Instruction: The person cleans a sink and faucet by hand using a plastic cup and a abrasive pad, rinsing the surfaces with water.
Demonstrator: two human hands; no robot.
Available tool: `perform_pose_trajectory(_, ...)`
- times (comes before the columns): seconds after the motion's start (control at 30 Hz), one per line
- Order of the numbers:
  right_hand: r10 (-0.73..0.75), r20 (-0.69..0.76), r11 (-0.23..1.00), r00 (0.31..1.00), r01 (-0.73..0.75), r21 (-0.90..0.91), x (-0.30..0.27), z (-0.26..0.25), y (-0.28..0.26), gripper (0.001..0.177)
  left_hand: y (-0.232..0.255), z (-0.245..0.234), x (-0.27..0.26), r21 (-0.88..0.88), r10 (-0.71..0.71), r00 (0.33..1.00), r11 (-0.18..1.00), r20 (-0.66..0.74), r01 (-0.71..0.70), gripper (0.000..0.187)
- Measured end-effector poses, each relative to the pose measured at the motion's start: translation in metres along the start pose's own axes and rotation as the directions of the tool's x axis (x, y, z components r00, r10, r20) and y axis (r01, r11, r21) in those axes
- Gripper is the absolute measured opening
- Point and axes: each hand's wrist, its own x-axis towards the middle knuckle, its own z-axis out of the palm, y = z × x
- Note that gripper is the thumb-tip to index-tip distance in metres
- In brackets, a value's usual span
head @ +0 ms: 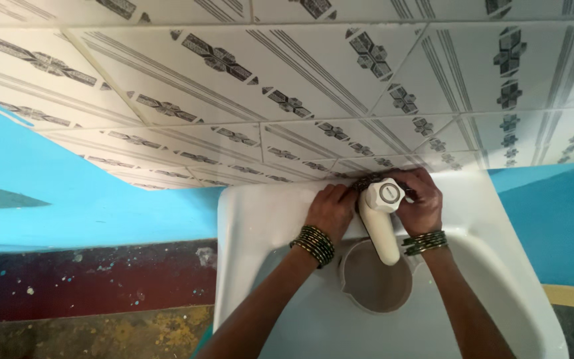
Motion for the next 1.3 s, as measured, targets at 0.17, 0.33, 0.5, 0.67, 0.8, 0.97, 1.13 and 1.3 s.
perform_pose_trajectory(0.17,0.033,0.064,0.978,0.997,-0.019,-0.209,-0.002,-0.009,0.008,0.038,0.0,0.004,0.01,0.016,0.116,0.987,0.993,-0.107,-0.115,0.037)
perform_pose_trajectory(0.33,-0.045,0.028,0.954,0.999,0.051,-0.296,-0.026,-0.026,0.017,0.046,0.003,0.013,0.015,-0.039,0.054,0.995,0.998,-0.082,-0.057,0.04)
perform_pose_trajectory(0.5,-0.036,0.013,0.97,0.999,0.038,-0.24,-0.004,-0.011,0.004,0.045,-0.003,0.012,0.013,-0.05,0.074,0.993,0.996,-0.086,-0.079,0.036)
perform_pose_trajectory(0.67,0.053,0.041,0.976,0.998,-0.043,-0.212,0.01,-0.005,-0.021,0.049,-0.013,-0.01,-0.003,0.028,0.098,0.994,0.995,-0.056,-0.096,0.035)
perform_pose_trajectory(0.8,0.013,0.027,0.999,1.0,-0.011,-0.043,0.008,0.002,-0.024,0.037,-0.007,-0.018,-0.011,0.06,0.054,0.994,0.996,0.1,-0.06,0.03)
perform_pose_trajectory(0.97,0.089,0.006,0.967,0.996,-0.085,-0.239,-0.002,0.001,-0.001,0.029,0.003,0.001,0.005,0.075,0.096,0.995,0.993,-0.011,-0.095,0.031)
perform_pose_trajectory(1.13,0.052,-0.057,0.94,0.997,-0.068,-0.334,-0.032,-0.024,0.012,0.047,0.007,0.004,0.02,0.006,0.049,0.999,0.999,0.021,-0.049,0.038)
perform_pose_trajectory(1.3,0.09,-0.025,0.954,0.996,-0.093,-0.286,-0.016,-0.017,0.008,0.045,0.004,-0.002,0.018,-0.02,0.093,0.995,0.995,-0.038,-0.094,0.032)
